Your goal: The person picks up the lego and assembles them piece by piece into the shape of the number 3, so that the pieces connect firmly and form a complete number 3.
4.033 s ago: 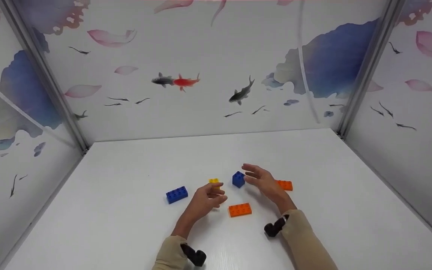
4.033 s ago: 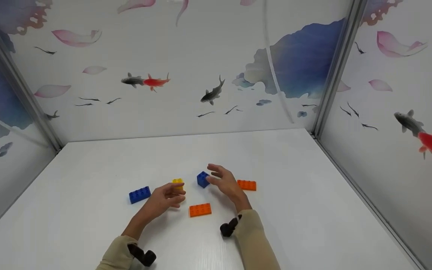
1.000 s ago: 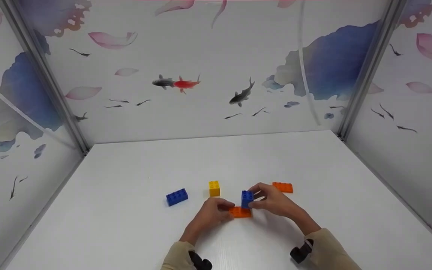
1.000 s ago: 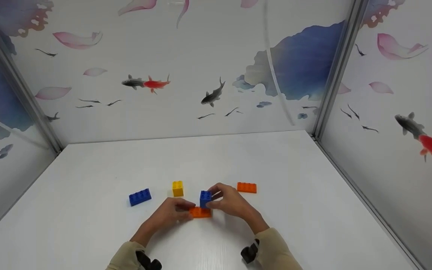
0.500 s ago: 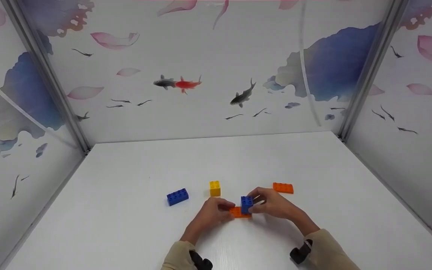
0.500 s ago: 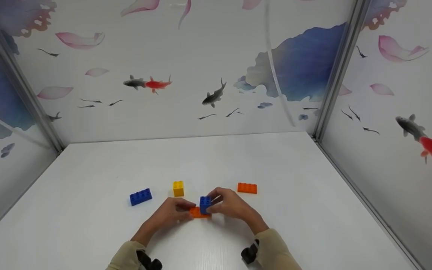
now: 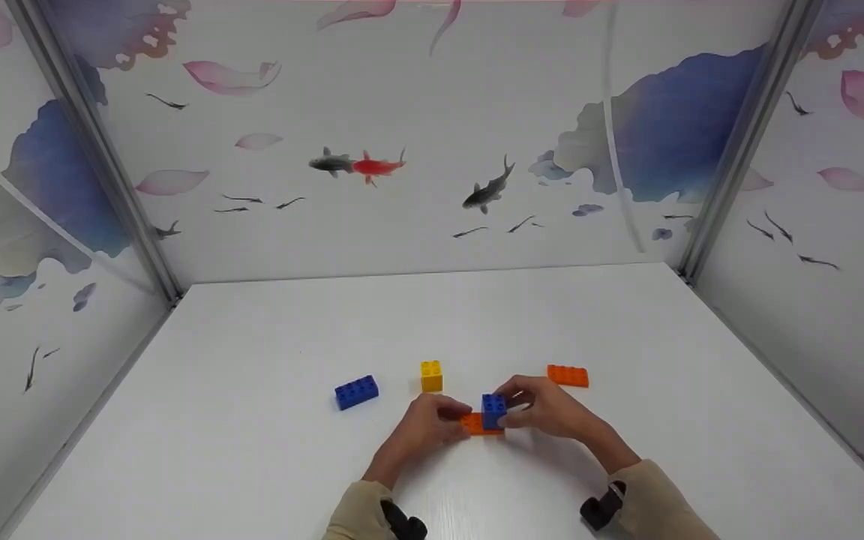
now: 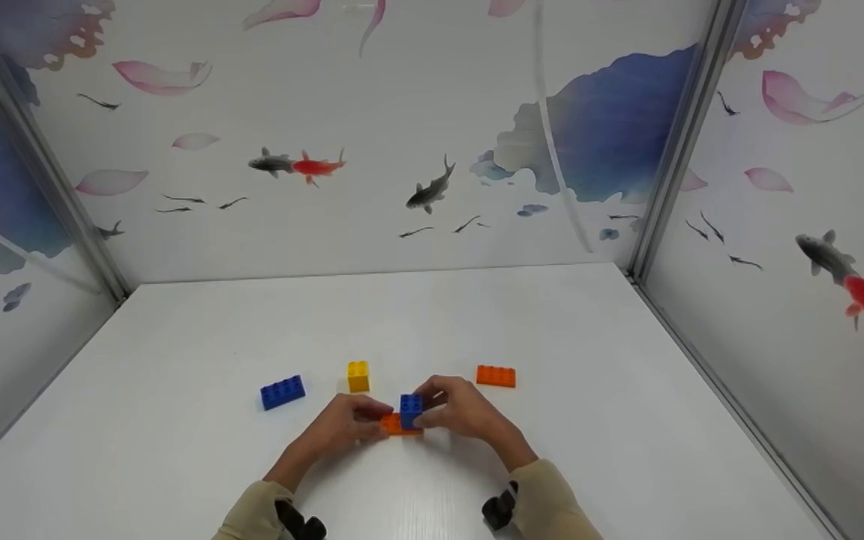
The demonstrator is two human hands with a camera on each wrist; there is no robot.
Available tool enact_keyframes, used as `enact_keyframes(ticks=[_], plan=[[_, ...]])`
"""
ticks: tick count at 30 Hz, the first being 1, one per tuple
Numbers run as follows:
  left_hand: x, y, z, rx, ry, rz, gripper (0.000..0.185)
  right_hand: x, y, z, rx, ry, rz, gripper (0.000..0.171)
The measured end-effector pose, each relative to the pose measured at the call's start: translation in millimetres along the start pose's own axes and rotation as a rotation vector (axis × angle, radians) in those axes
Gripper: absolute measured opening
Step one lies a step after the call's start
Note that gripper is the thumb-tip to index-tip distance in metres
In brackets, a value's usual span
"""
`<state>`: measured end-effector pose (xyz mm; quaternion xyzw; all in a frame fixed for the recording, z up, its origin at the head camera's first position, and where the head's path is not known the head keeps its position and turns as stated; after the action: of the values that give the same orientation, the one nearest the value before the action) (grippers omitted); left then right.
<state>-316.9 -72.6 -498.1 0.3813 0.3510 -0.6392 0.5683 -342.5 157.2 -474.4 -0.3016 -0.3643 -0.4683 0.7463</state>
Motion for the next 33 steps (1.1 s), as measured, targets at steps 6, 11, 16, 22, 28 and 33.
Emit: enact_keyframes(ticks=[6,11,16,22,28,33], plan=[[-2.1,0.4,-0.5,-0.015,-0.014,0.015,0.029,1.0,-0.2,-0.1,-0.002,-0.014,-0.003,0.029],[-4.7,-0.4,0.1,-0.017,-0.01,0.027,0.029,2.7,-0.9,1.0,0.002,-0.012,0.003,0.029],[-3.0,-1.2,0.3,-0.007,-0.016,0.022,0.029,3.3,0.0,0.1,-0.001,-0.003,0.001,0.03],[-1.7,-2.5,0.3,0.0,0.006,0.046,0.029,3.2,1.0,-0.6,-0.007,0.012,-0.026,0.028],[-1.8,-4.4,-1.2,0.004,0.009,0.043,0.028,3.0,1.2,0.1,-0.025,0.002,-0.059,0.026],[-0.9,-3.1,0.3,0.004,0.003,0.033,0.028,4.9,1.4,-2.9,-0.033,0.005,-0.072,0.025]])
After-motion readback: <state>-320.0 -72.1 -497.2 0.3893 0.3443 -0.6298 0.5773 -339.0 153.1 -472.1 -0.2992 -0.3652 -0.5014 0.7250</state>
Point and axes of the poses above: each hand's wrist, its own y-axis away from the middle knuckle, its own z-axis out of the back of the hand, x = y × z, the point moved 2 cm from there along -y, towards the middle knuckle, and after that the axes turned 12 degrees about -x, right-handed, at the moved point
